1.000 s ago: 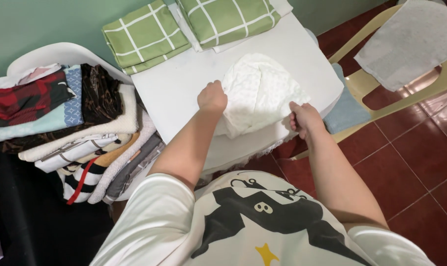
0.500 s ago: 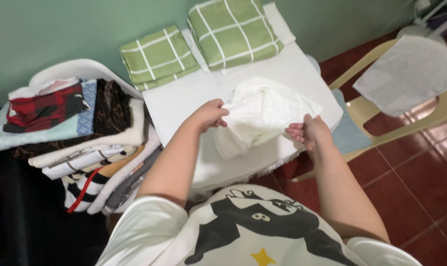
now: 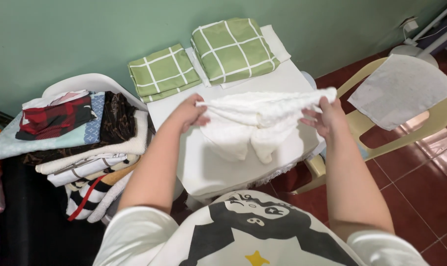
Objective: Folding clothes and linens on a table.
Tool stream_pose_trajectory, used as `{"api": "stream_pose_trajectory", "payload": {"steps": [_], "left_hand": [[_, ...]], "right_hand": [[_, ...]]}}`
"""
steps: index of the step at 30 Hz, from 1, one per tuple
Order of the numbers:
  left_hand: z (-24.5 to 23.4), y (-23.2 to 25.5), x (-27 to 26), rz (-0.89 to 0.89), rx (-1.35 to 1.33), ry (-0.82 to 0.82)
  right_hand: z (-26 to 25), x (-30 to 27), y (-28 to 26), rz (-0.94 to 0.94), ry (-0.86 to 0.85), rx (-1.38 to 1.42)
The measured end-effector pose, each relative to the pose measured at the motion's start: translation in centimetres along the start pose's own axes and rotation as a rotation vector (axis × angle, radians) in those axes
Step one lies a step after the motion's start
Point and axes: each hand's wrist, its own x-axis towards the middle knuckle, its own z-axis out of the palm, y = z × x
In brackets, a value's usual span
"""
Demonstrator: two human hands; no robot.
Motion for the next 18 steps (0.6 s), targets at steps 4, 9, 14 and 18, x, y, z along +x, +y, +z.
{"api": "stream_pose_trajectory", "payload": {"steps": [4, 9, 14, 18], "left_hand": [[-2.9, 1.3, 3.4, 0.34, 0.017, 0.194], [-5.0, 7.7, -2.4, 0.891, -0.059, 0.552], [-5.0, 0.3, -4.0, 0.916, -0.371, 0.43], [-4.9, -12.0, -1.2, 0.635, 0.141, 0.965]], "right_hand": [[1.2, 2.5, -2.2, -0.032, -0.154, 0.18], [1.2, 0.3, -8.4, -0.5, -0.431, 0.596], [-3.1, 2.2, -3.7, -0.413, -0.405, 0.704], [-6.7, 3.8, 7.6, -0.13, 0.12, -0.101]]}}
